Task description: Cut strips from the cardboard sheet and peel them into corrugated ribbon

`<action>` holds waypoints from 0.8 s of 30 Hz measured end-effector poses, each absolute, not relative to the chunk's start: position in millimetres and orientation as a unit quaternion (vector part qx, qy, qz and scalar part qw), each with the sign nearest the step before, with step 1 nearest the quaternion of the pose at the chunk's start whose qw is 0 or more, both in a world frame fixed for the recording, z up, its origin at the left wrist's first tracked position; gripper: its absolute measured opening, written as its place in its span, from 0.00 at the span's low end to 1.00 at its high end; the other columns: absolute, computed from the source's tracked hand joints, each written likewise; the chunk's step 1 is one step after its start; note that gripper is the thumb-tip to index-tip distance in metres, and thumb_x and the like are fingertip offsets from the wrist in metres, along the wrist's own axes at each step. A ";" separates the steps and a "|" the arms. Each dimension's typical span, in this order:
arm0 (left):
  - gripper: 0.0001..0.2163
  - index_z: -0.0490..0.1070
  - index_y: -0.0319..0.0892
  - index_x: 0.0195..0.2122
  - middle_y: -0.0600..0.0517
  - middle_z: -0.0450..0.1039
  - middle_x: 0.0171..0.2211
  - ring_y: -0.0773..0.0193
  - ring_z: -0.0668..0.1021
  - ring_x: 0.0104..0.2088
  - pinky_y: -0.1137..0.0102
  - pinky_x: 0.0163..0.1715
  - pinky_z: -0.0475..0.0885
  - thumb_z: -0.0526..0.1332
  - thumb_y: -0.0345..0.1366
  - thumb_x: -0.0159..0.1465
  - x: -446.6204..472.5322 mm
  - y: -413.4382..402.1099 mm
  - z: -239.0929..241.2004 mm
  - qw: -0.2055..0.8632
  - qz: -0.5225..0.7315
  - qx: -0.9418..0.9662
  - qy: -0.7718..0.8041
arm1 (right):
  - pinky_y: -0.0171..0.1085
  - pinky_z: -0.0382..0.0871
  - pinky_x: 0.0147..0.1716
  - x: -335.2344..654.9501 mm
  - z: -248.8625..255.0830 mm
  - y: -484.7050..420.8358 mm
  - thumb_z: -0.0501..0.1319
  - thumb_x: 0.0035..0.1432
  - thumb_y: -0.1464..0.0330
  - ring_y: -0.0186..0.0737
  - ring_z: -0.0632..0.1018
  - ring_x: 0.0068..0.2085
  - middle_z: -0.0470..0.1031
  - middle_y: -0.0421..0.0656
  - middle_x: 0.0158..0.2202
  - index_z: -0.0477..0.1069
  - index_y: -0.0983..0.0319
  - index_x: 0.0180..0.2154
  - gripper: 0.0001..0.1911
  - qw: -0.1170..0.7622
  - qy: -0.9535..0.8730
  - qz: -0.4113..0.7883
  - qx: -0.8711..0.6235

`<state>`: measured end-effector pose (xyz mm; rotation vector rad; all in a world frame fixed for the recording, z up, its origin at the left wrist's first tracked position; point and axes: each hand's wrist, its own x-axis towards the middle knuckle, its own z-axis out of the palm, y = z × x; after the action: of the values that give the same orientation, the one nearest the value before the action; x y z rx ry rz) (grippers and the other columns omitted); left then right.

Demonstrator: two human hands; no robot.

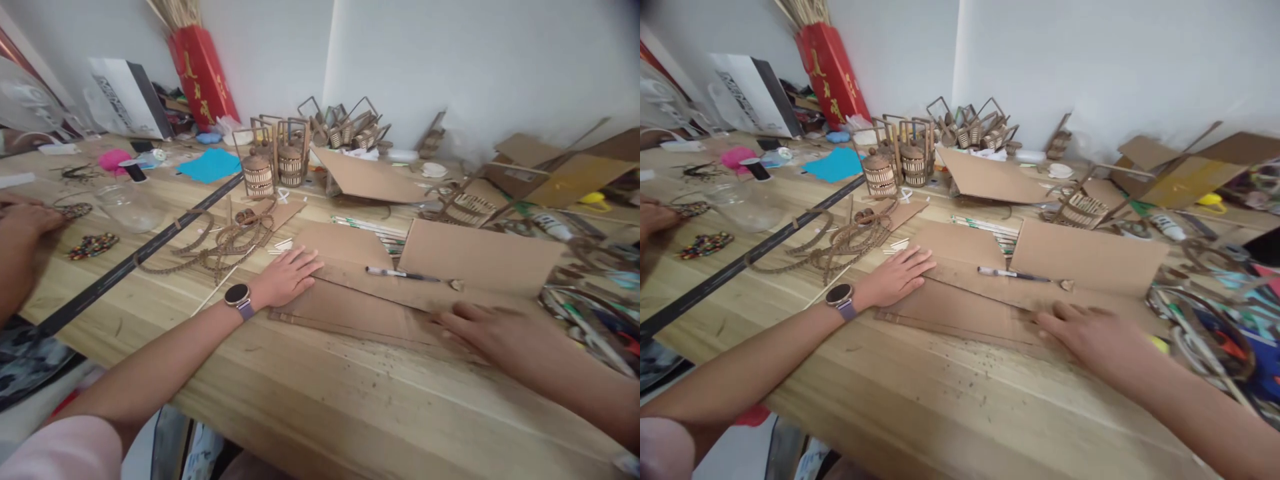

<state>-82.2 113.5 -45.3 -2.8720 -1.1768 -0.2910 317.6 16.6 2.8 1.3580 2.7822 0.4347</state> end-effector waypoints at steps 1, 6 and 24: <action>0.23 0.57 0.46 0.67 0.50 0.54 0.69 0.49 0.55 0.69 0.52 0.65 0.54 0.43 0.45 0.74 -82.3 113.5 -45.1 0.014 -0.092 -0.921 -0.378 | 0.37 0.65 0.28 305.4 5.4 22.8 0.46 0.69 0.63 0.39 0.77 0.29 0.74 0.43 0.32 0.73 0.53 0.47 0.18 0.027 0.895 0.145 0.421; 0.23 0.57 0.46 0.67 0.49 0.54 0.69 0.51 0.57 0.68 0.54 0.65 0.55 0.43 0.45 0.74 -84.1 112.0 -43.5 0.026 -0.088 -0.923 -0.373 | 0.38 0.63 0.30 255.3 1.6 48.1 0.48 0.69 0.64 0.43 0.75 0.33 0.74 0.48 0.37 0.68 0.58 0.57 0.20 0.035 0.859 0.220 0.461; 0.22 0.63 0.41 0.62 0.45 0.57 0.68 0.52 0.58 0.68 0.55 0.67 0.53 0.48 0.45 0.73 -60.9 80.3 -15.5 0.104 -0.069 -0.947 -0.295 | 0.36 0.72 0.31 310.6 -23.5 -11.4 0.52 0.64 0.74 0.42 0.80 0.38 0.79 0.51 0.43 0.72 0.66 0.50 0.16 0.027 0.900 0.269 0.343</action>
<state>-60.9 80.3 -15.5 -2.7942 -0.8696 -0.2022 310.6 -11.4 -23.5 1.0587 2.7791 0.8307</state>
